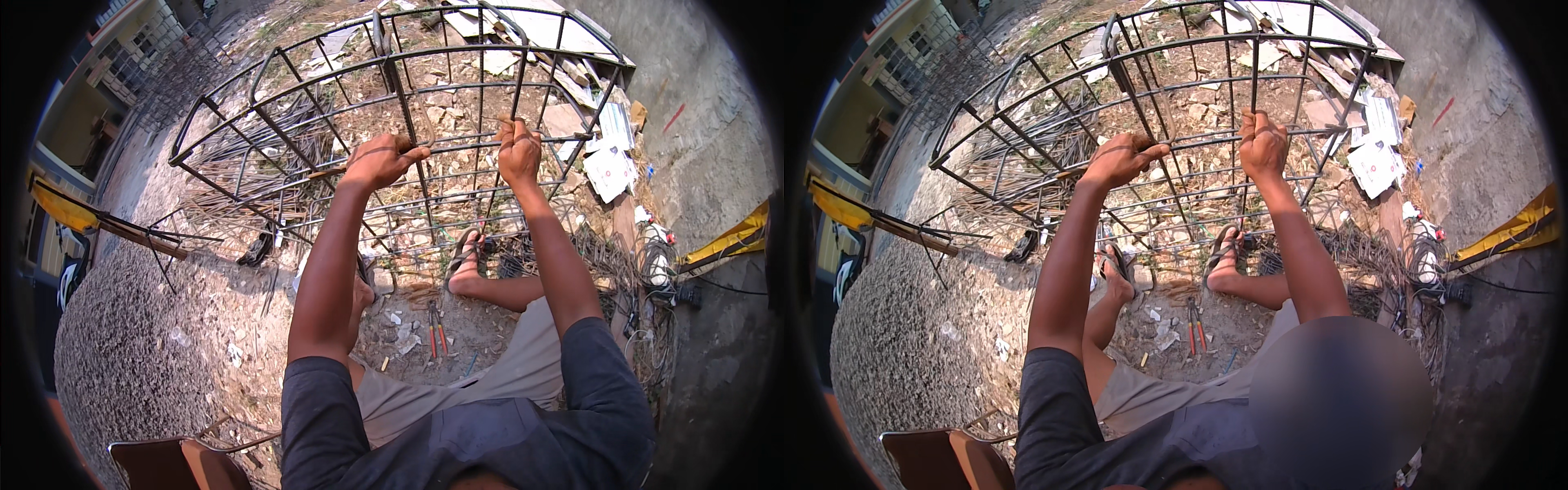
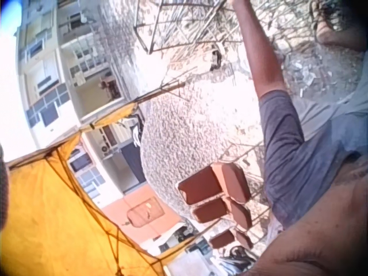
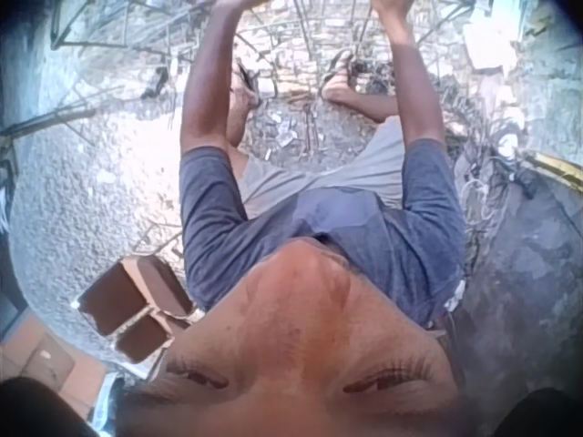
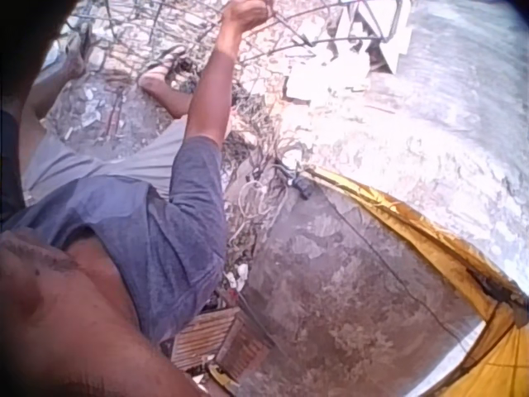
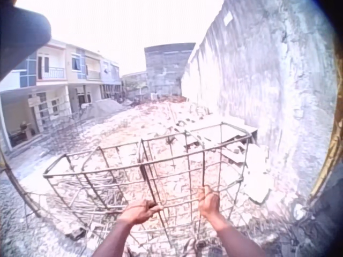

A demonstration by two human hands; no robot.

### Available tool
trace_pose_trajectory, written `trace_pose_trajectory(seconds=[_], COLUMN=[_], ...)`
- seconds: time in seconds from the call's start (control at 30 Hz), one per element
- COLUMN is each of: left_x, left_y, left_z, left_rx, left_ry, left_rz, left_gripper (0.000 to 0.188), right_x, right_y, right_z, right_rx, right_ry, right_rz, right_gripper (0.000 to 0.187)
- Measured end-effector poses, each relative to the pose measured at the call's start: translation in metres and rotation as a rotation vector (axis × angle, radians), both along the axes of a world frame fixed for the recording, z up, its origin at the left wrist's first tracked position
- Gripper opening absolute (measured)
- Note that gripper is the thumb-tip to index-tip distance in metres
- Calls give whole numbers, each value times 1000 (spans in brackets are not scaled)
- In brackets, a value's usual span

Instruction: The person sits on the ground and assembles a metal cage frame by inserting metal rods into the structure and securing them with wire ties using pliers. The person repeatedly wraps wire around the joints and twists it to fasten the components together.

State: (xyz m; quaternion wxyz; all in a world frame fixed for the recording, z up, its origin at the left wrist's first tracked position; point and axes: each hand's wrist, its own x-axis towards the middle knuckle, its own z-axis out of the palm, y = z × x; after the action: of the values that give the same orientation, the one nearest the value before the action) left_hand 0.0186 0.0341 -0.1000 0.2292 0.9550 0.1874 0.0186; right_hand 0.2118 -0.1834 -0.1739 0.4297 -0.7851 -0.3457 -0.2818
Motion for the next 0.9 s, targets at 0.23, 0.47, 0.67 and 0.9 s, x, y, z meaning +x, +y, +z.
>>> trace_pose_trajectory(seconds=[0.23,0.47,0.67,0.9], left_x=[-5,-2,-3,-6], left_y=[-4,-2,0,-8], left_z=[-2,-2,-5,-9], left_rx=[117,143,204,196], left_ry=[-32,-73,-58,-93], left_rz=[33,33,25,63], left_gripper=[72,71,70,69], right_x=[1,5,-80,-145], right_y=[6,7,-22,-21], right_z=[-1,0,21,-66], right_rx=[-4,11,437,175], right_ry=[-28,-77,390,1427], right_rz=[-2,-30,269,624], right_gripper=[23,26,31,28])
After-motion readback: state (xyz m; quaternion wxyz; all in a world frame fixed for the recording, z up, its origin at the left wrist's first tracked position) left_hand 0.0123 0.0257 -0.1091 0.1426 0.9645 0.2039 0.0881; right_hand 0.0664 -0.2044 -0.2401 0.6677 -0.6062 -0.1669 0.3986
